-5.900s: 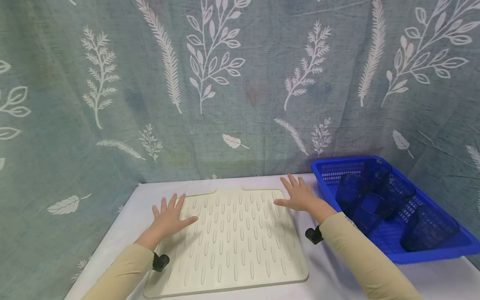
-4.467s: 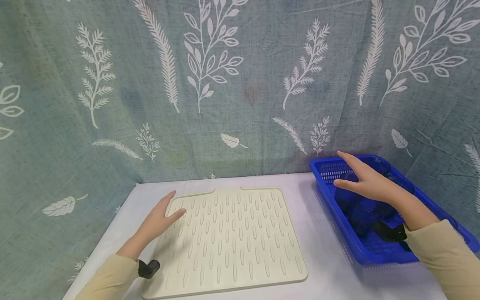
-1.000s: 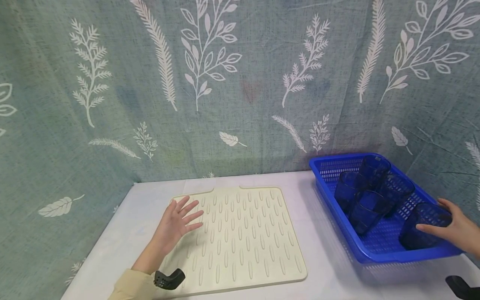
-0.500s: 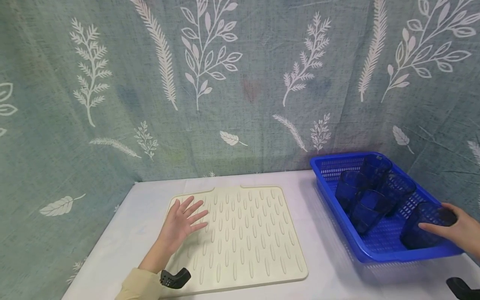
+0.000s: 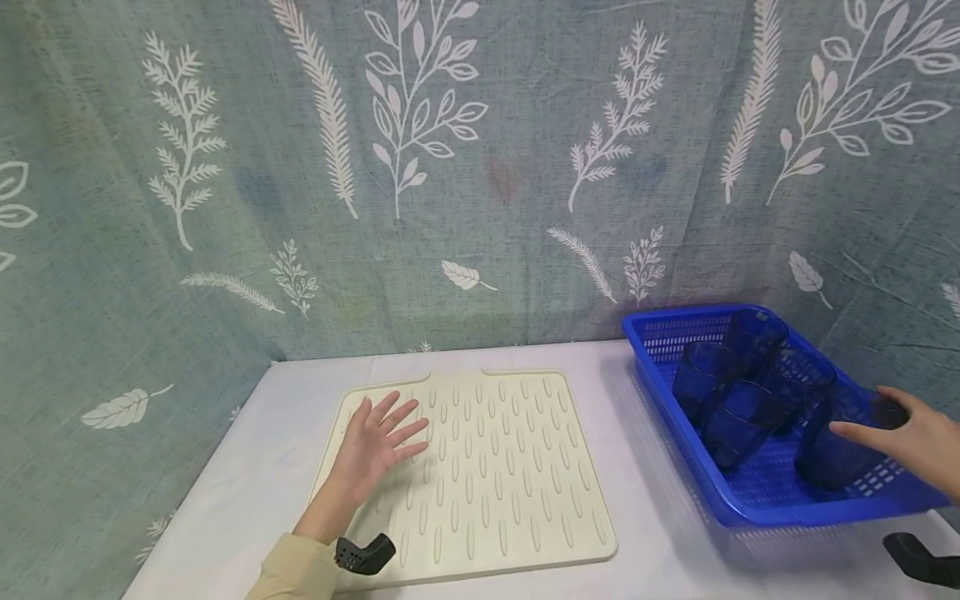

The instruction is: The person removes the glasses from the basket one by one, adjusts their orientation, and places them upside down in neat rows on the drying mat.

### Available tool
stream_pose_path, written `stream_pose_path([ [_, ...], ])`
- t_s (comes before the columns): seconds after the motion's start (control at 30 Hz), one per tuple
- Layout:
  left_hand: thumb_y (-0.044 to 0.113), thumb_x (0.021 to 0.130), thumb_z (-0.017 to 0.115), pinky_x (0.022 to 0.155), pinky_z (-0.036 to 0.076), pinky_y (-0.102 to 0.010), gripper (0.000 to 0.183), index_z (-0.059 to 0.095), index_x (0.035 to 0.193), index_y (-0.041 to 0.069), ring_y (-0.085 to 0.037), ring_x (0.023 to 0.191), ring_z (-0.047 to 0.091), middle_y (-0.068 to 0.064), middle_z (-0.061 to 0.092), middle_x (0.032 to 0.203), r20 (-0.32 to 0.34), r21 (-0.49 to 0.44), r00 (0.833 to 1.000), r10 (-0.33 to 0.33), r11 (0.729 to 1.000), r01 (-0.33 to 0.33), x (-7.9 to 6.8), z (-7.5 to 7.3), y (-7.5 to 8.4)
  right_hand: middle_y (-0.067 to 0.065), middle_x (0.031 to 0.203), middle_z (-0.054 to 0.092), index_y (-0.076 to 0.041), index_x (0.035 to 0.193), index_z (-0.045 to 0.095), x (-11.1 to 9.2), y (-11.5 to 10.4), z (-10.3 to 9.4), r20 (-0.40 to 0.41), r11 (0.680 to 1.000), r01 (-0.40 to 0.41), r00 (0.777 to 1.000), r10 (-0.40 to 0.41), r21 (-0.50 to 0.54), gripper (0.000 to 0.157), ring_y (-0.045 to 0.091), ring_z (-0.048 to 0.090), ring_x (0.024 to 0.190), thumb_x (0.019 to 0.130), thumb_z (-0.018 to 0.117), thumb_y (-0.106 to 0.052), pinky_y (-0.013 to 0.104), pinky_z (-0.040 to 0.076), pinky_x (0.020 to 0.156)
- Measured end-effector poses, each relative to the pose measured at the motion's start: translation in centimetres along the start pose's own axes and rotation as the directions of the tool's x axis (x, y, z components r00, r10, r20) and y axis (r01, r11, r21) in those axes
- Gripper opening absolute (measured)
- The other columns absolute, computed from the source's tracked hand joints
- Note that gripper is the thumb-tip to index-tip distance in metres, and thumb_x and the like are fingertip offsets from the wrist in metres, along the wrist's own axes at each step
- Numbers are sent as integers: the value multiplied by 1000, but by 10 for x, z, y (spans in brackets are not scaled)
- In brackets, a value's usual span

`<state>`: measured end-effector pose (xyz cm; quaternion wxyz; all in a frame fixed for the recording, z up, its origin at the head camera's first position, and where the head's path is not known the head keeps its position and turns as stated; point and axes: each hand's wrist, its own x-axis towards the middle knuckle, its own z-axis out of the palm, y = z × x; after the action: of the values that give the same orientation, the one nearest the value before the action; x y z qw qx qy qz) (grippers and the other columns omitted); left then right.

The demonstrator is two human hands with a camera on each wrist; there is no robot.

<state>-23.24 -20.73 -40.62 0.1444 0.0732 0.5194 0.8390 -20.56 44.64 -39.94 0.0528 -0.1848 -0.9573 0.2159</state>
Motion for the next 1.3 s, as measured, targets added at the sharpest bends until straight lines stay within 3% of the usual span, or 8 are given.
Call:
stream_pose_path([
  [0.13,54,96,15,96,42,-46,67,-2,148,14,-40,134,21,-13,14,148,-9,12,1000,-2,1000,2,0,0,-2,43,134,16,10,141,-1,23,25,8,-18,1000,9,1000,-9,1,114,62,26,109,76,59,-62,69,32,74],
  [0.27,54,96,15,97,41,-47,68,-3,148,13,-39,134,22,-12,16,147,7,0,1000,0,1000,0,1,-3,-4,43,134,17,9,142,-3,31,32,7,-44,1000,14,999,-13,18,116,62,25,110,76,60,-62,69,32,75],
  [0.53,49,98,16,96,42,-45,64,-3,148,14,-33,131,34,-9,24,145,36,4,999,-3,1000,3,-1,-2,-4,44,134,15,7,142,-4,33,26,-1,-75,998,31,997,-27,53,113,62,25,112,77,59,-61,69,32,76],
  [0.67,49,98,17,96,42,-45,63,-3,148,14,-34,132,32,-14,9,150,31,3,1000,-7,1000,6,-1,-1,-4,42,138,10,5,143,-5,31,19,-9,-85,994,42,996,-34,97,111,61,20,118,79,59,-58,70,28,81],
  [0.9,49,98,16,97,42,-44,63,-1,148,15,-30,128,39,0,33,135,24,1,1000,-9,1000,9,-1,0,-4,42,132,20,5,143,-6,37,7,-23,-93,984,94,992,-81,151,109,57,28,110,80,61,-54,66,34,76],
  [1.07,49,98,16,97,42,-44,63,-2,148,15,-28,126,42,-1,30,137,32,0,999,-12,1000,12,-1,0,-4,42,135,15,5,143,-9,40,-3,-34,-58,981,98,994,-90,165,111,59,25,114,80,61,-55,67,32,79],
  [1.3,49,98,16,96,43,-44,63,-1,148,14,-37,133,27,-5,27,139,28,-2,1000,-5,1000,5,1,3,-4,38,135,19,-1,145,-8,33,-20,-40,-86,983,105,992,-92,153,110,52,31,109,79,59,-57,64,36,74],
])
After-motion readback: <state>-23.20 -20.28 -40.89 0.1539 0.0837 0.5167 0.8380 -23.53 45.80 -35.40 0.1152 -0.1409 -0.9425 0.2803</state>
